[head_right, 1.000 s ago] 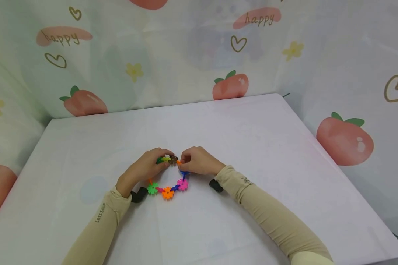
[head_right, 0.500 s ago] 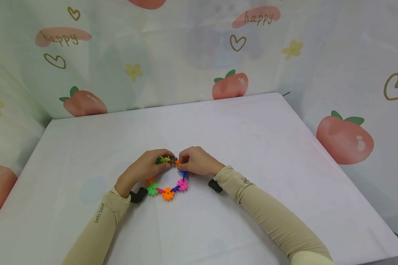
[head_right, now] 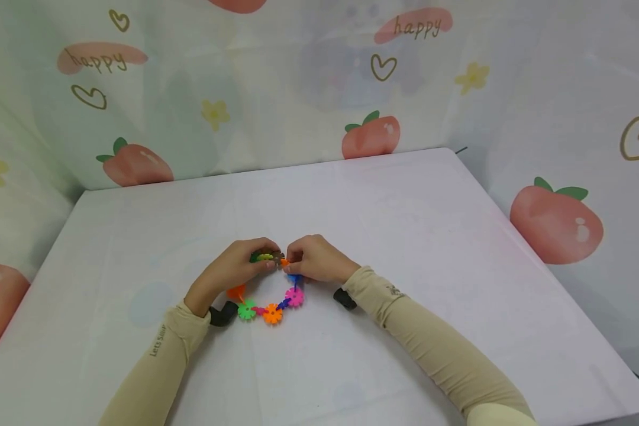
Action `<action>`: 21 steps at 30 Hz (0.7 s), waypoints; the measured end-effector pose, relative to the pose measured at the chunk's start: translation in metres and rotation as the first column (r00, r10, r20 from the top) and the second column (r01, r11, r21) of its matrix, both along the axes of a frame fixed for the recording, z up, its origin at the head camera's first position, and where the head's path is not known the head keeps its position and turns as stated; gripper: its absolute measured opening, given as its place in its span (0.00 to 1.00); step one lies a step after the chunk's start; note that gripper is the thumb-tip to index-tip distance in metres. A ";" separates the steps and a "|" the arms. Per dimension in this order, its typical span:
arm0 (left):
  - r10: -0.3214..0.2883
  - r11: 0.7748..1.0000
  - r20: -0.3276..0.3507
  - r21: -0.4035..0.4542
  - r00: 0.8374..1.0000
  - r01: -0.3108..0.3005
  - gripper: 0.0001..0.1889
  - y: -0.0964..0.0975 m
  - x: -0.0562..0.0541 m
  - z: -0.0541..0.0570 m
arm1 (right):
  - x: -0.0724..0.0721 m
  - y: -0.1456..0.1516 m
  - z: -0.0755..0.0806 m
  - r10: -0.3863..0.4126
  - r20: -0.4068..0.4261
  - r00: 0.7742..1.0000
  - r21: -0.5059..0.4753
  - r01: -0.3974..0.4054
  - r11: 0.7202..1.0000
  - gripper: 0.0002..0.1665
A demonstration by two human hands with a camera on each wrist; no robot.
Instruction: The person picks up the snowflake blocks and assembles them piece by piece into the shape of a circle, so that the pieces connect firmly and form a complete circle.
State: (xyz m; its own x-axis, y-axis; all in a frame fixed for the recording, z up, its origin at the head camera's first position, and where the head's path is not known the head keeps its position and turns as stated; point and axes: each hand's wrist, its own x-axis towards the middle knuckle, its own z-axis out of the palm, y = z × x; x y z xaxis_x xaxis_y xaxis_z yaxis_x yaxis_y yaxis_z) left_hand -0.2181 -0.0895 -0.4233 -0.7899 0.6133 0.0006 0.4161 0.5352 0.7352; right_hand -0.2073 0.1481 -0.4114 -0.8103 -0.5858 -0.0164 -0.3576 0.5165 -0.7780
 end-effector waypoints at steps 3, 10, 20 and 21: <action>0.020 1.000 -0.010 0.009 1.000 -0.020 0.13 0.001 0.001 0.000 | 0.000 -0.001 -0.001 0.009 -0.013 1.000 -0.001 -0.009 1.000 0.11; 0.065 0.998 0.029 0.012 0.997 -0.065 0.14 0.004 0.004 0.003 | 0.000 -0.003 -0.004 0.016 -0.093 0.996 -0.001 -0.016 1.000 0.11; 0.089 0.995 0.063 0.029 0.994 -0.091 0.13 0.008 0.005 0.000 | 0.002 -0.005 -0.002 0.005 -0.086 0.996 -0.008 -0.006 1.000 0.13; 0.090 0.995 0.063 0.027 0.994 -0.092 0.13 0.009 0.004 -0.001 | 0.002 -0.005 -0.002 -0.005 -0.059 0.998 -0.014 0.004 1.000 0.12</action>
State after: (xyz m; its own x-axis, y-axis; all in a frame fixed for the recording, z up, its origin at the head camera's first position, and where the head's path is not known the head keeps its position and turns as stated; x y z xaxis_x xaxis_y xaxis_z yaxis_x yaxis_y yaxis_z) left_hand -0.2137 -0.0809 -0.4238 -0.8413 0.5396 -0.0328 0.3201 0.5460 0.7742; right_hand -0.2053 0.1436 -0.4132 -0.8121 -0.5822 0.0393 -0.4008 0.5076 -0.7627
